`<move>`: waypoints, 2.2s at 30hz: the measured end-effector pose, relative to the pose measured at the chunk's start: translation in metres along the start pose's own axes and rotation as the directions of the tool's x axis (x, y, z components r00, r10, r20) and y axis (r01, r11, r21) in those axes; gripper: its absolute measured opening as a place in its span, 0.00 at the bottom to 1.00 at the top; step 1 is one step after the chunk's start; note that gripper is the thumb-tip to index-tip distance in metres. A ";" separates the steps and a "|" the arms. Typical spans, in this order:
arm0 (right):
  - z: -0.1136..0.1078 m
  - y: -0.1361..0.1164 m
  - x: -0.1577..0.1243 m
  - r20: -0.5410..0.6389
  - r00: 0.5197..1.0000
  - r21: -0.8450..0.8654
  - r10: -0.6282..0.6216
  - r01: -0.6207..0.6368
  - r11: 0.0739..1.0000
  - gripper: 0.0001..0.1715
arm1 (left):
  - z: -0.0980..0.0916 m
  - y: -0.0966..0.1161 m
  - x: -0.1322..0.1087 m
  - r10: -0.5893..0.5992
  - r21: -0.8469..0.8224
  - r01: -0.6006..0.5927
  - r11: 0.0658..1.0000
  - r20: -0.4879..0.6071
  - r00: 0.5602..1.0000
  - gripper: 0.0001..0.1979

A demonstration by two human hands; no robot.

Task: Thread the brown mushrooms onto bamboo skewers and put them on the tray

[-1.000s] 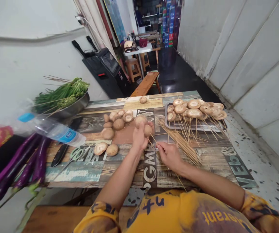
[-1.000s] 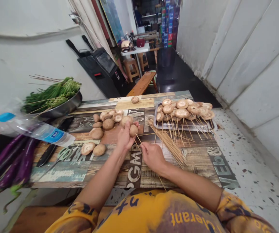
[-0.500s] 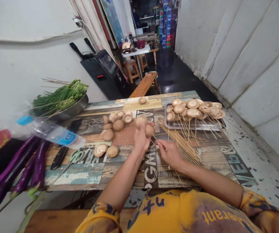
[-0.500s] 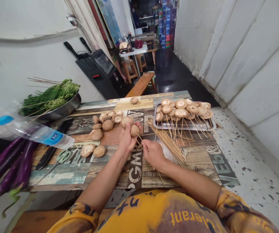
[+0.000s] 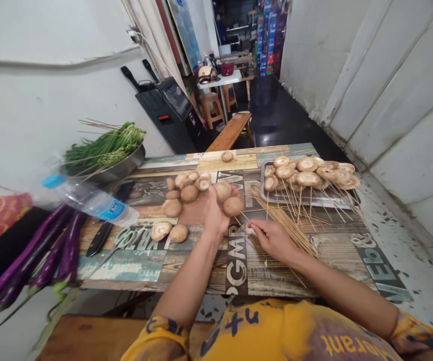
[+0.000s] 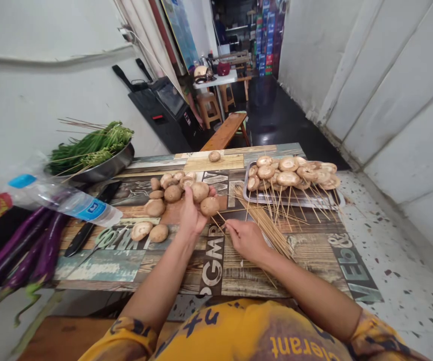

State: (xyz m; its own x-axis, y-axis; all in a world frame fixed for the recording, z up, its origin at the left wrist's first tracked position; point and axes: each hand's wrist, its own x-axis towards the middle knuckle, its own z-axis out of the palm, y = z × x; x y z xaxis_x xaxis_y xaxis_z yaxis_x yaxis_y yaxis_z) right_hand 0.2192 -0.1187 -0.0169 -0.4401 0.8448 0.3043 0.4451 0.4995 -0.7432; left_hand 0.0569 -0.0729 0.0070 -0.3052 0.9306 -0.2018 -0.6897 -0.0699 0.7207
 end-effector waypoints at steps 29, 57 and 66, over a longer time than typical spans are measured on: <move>0.011 -0.018 -0.003 -0.068 0.994 0.066 0.085 -0.080 0.995 0.16 | 0.004 -0.011 -0.011 0.161 0.154 -0.153 0.976 -0.043 0.986 0.26; 0.010 -0.004 -0.007 -0.106 0.994 -0.048 -0.018 0.013 0.999 0.17 | 0.001 -0.009 0.001 -0.108 -0.093 0.100 0.991 -0.079 0.991 0.18; 0.018 -0.011 -0.004 -0.180 0.978 -0.063 -0.102 0.092 0.994 0.15 | 0.007 -0.010 -0.010 -0.166 -0.026 0.165 0.986 -0.027 0.986 0.22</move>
State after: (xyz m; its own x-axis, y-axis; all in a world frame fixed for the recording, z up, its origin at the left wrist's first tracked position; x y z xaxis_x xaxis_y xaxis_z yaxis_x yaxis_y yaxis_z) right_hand 0.2025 -0.1311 -0.0206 -0.3354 0.8101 0.4810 0.4510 0.5863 -0.6730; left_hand 0.0712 -0.0788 0.0067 -0.2038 0.9195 -0.3362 -0.7477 0.0755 0.6597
